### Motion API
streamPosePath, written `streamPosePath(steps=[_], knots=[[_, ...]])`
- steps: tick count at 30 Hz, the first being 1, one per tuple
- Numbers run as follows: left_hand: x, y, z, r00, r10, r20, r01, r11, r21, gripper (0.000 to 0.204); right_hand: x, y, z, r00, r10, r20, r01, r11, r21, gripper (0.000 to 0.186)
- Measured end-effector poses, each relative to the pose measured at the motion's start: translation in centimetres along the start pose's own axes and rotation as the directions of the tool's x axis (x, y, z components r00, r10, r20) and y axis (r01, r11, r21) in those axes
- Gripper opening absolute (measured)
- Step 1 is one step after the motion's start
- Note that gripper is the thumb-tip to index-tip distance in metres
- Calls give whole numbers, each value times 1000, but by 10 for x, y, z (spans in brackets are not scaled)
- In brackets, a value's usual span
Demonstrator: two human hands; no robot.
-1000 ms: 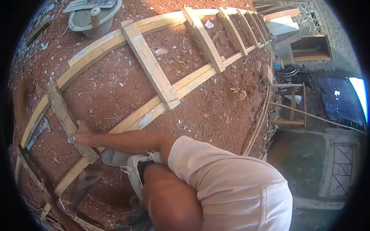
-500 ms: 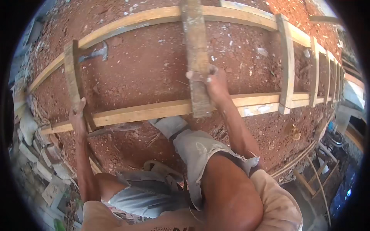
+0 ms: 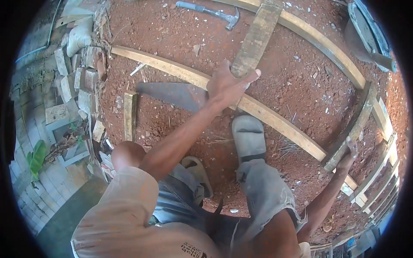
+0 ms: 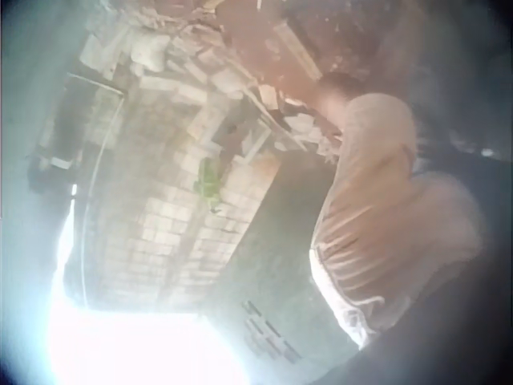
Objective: Sawing a wooden plank and hammering nails into a wooden structure.
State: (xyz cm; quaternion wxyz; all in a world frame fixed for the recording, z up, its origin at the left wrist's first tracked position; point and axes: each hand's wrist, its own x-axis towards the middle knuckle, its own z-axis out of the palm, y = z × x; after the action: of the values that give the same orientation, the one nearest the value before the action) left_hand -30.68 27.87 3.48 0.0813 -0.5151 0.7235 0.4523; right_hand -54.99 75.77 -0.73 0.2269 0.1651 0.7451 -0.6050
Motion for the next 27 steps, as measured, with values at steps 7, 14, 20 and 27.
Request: streamPosePath(steps=[7,14,20,27], knots=[[33,-53,-89,910,345,229,-377,920,110,66,-58,-31,81,728,-679,-90,377,507,-775,48],[-20,-108,-236,953,165,255,-210,964,162,50,-226,-11,306,459,-263,849,797,544,-263,22],[-127,-128,-283,745,481,463,-414,877,-245,45,-267,40,419,260,233,937,962,22,-273,51],[-232,-137,-327,526,850,-32,-658,383,-648,33,-260,78,439,337,344,876,941,-162,-298,59]])
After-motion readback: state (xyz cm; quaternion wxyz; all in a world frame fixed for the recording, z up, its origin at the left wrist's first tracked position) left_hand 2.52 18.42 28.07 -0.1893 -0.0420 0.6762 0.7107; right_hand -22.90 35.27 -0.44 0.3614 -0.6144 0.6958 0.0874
